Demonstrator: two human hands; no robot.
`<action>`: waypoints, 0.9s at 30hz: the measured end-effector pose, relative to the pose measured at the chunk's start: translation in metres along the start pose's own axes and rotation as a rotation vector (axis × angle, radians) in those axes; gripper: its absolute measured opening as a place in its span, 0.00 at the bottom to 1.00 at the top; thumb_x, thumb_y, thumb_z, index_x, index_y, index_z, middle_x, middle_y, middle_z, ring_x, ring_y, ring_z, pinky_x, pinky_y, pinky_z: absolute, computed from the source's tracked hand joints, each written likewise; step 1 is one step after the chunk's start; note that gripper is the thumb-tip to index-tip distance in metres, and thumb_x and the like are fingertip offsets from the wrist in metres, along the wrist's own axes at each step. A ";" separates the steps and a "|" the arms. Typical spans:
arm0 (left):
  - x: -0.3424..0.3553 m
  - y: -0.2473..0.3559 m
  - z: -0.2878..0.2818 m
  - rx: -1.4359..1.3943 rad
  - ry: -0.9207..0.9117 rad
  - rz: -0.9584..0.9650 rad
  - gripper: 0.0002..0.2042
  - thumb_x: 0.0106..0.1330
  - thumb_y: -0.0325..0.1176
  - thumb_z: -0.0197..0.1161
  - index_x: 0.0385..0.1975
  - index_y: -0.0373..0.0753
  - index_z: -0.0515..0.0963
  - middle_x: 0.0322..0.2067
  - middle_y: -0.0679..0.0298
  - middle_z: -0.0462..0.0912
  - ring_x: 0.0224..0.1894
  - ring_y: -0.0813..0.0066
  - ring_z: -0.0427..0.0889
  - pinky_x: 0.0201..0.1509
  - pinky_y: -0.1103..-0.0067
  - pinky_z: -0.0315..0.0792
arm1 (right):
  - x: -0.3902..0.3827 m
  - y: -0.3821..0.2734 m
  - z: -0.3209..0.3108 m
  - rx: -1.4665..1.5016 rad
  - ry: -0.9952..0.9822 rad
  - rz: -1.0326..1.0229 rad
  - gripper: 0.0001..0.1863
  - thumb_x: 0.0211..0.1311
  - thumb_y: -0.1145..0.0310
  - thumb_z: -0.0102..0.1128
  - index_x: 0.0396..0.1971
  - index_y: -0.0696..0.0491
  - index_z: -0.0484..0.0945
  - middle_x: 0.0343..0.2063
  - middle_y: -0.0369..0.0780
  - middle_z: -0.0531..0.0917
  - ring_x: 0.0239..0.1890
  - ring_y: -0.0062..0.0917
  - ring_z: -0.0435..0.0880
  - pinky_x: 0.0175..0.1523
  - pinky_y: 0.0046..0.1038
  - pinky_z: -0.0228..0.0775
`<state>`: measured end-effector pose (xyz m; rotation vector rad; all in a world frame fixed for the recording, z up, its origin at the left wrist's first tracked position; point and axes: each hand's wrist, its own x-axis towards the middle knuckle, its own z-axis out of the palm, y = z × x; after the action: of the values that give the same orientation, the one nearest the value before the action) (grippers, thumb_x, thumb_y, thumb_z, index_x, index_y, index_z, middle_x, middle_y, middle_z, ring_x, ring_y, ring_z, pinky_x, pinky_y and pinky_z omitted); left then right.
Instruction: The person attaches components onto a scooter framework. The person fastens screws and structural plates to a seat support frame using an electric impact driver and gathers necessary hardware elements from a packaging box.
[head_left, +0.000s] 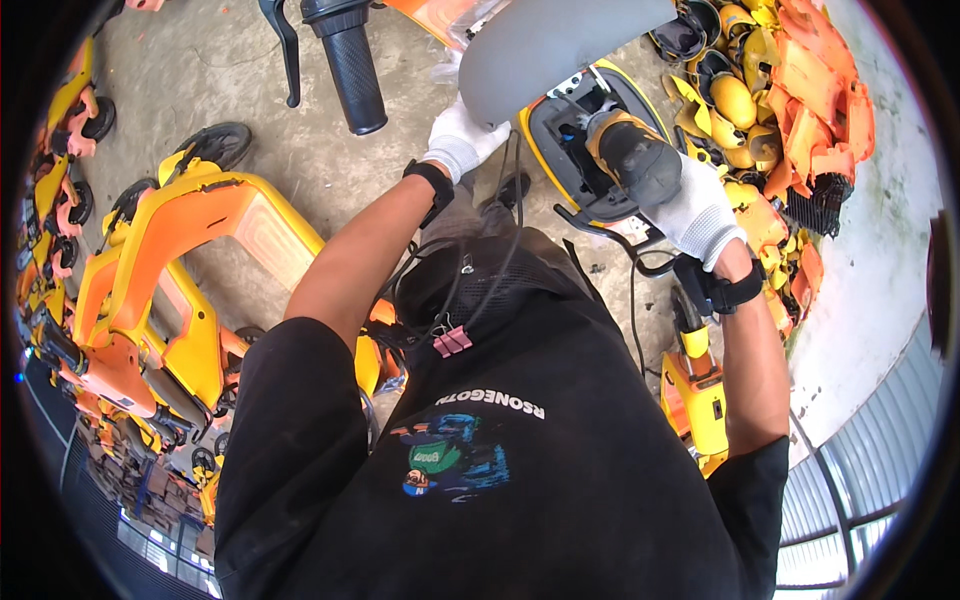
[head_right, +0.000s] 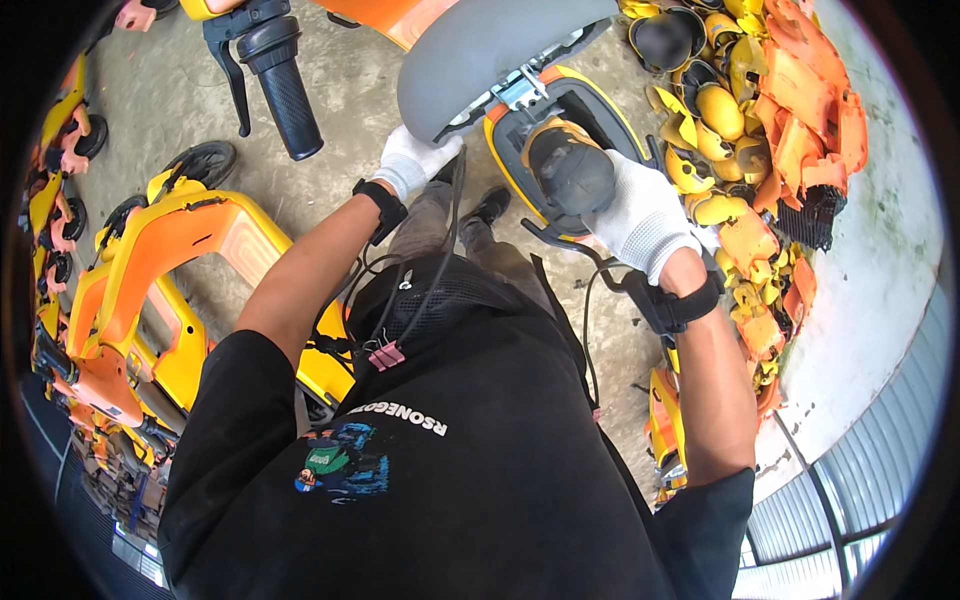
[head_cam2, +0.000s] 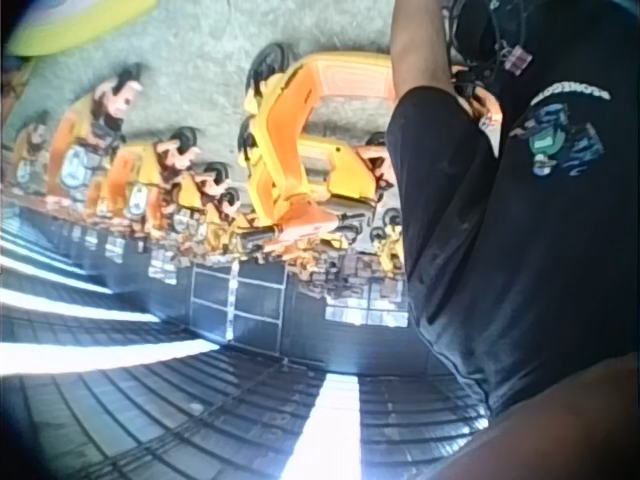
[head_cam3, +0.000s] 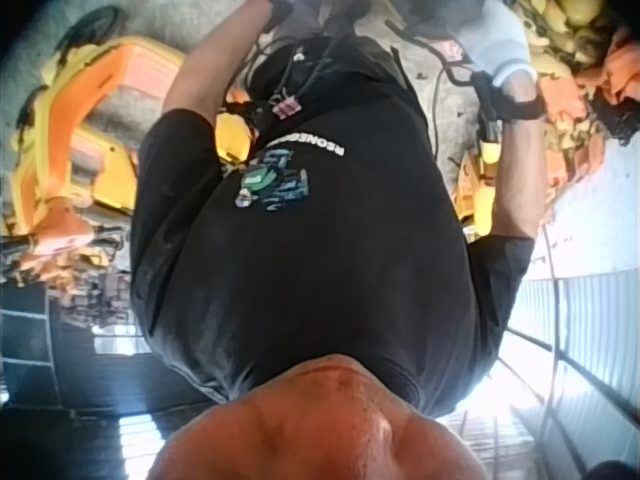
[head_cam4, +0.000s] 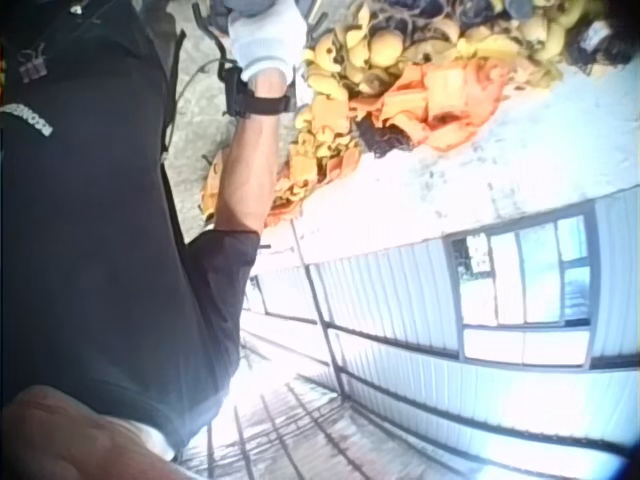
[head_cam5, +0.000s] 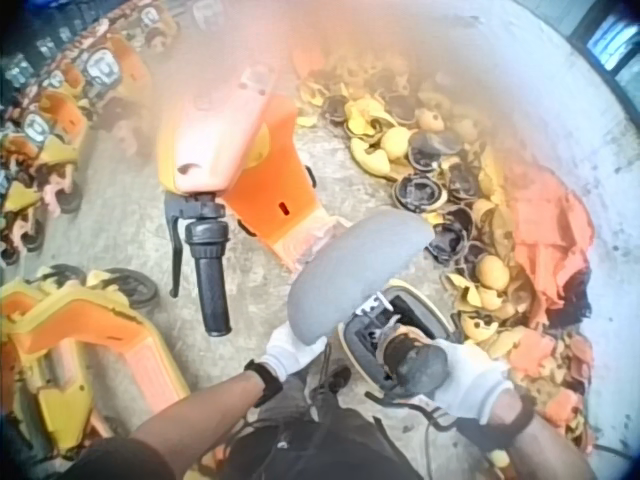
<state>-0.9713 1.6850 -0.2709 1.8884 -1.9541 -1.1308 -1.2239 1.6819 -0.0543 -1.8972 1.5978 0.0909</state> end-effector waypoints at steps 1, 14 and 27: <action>0.000 -0.002 0.000 -0.003 -0.024 -0.010 0.19 0.59 0.49 0.56 0.48 0.52 0.78 0.45 0.63 0.82 0.47 0.64 0.80 0.51 0.75 0.74 | 0.002 -0.001 -0.001 -0.029 -0.019 -0.005 0.15 0.48 0.67 0.63 0.36 0.58 0.77 0.26 0.49 0.82 0.31 0.42 0.82 0.39 0.33 0.74; 0.005 -0.015 0.009 -0.117 0.023 0.173 0.29 0.56 0.50 0.59 0.55 0.40 0.67 0.47 0.54 0.79 0.50 0.56 0.79 0.52 0.71 0.74 | -0.021 0.000 -0.019 0.107 -0.073 0.012 0.19 0.48 0.73 0.62 0.43 0.59 0.74 0.34 0.42 0.82 0.34 0.26 0.80 0.44 0.26 0.73; 0.003 0.000 -0.009 0.064 -0.193 0.050 0.25 0.61 0.55 0.54 0.55 0.49 0.73 0.52 0.56 0.77 0.54 0.57 0.75 0.57 0.70 0.70 | -0.004 0.020 -0.023 0.098 -0.011 0.087 0.15 0.45 0.73 0.62 0.36 0.58 0.77 0.26 0.47 0.83 0.31 0.37 0.84 0.40 0.30 0.75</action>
<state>-0.9665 1.6791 -0.2657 1.8097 -2.1494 -1.2938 -1.2514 1.6722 -0.0429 -1.7504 1.6472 0.0586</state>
